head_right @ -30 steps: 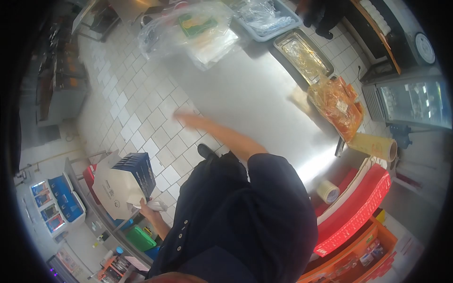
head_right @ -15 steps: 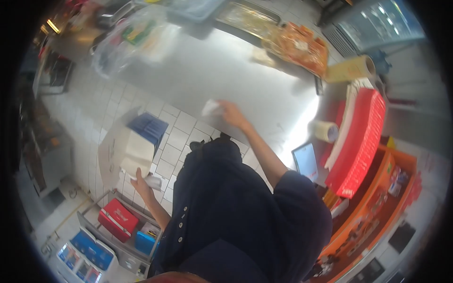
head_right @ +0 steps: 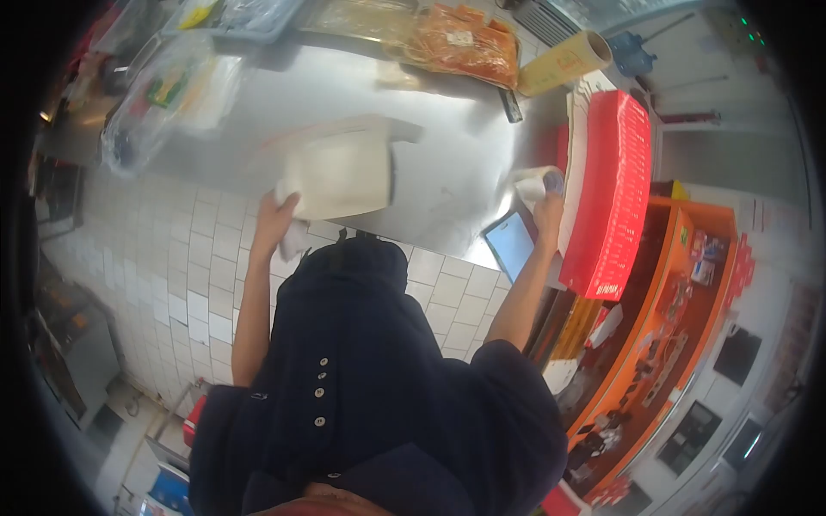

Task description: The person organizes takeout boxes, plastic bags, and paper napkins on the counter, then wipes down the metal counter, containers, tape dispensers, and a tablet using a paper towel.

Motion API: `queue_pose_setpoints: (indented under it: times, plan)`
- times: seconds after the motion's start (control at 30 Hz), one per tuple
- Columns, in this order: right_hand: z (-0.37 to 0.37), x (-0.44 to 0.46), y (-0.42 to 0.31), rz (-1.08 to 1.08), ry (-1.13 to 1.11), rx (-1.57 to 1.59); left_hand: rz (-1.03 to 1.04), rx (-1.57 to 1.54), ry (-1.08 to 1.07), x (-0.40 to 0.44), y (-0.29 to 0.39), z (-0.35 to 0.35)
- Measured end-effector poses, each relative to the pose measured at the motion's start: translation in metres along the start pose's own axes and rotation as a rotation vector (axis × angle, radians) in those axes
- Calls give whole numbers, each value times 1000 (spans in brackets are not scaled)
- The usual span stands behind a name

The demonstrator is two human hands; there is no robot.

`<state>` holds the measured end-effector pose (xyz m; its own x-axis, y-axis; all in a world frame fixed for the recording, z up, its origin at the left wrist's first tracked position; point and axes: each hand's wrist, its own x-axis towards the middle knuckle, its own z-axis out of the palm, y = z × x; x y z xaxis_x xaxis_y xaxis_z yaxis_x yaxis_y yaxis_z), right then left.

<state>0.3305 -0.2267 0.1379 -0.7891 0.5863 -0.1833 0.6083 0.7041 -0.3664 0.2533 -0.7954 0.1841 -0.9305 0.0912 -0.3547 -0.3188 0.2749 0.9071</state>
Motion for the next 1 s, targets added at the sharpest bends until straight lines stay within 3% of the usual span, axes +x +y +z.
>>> queue_pose_setpoints:
  times: [0.07,0.1,0.17,0.23,0.33,0.43,0.57,0.67,0.7,0.77,0.83,0.87,0.93,0.97,1.0]
  plan:
    - [2,1,-2,-98,87,38,94,124,-39,27,0,28]
    - [3,1,-2,-169,186,80,68,110,-69,35,10,42]
    - [-1,10,-5,-214,177,132,45,96,-97,56,23,69]
    - [-6,22,3,-92,-249,-29,23,107,-167,75,22,95]
    - [14,30,13,-137,-195,-25,1,37,-173,89,43,128]
    - [10,24,-8,-271,-184,167,26,140,-161,119,29,170]
    - [40,50,-1,-366,-89,171,127,251,-131,156,37,236]
    - [32,46,-31,-208,-193,331,138,250,-165,174,52,264]
    - [34,41,-34,-216,-197,332,138,250,-157,175,53,269]
    - [39,32,-32,-356,14,232,60,-94,-329,174,58,270]
    - [42,16,-23,-403,158,47,46,-215,-371,167,62,255]
    - [29,-4,-46,-281,118,111,29,-328,-437,162,61,245]
    - [43,-18,-28,-356,329,61,53,-354,-342,150,50,209]
    - [41,-38,-43,-330,335,209,84,-373,-284,142,41,187]
    - [32,-59,-76,-204,195,386,124,-453,-239,134,26,158]
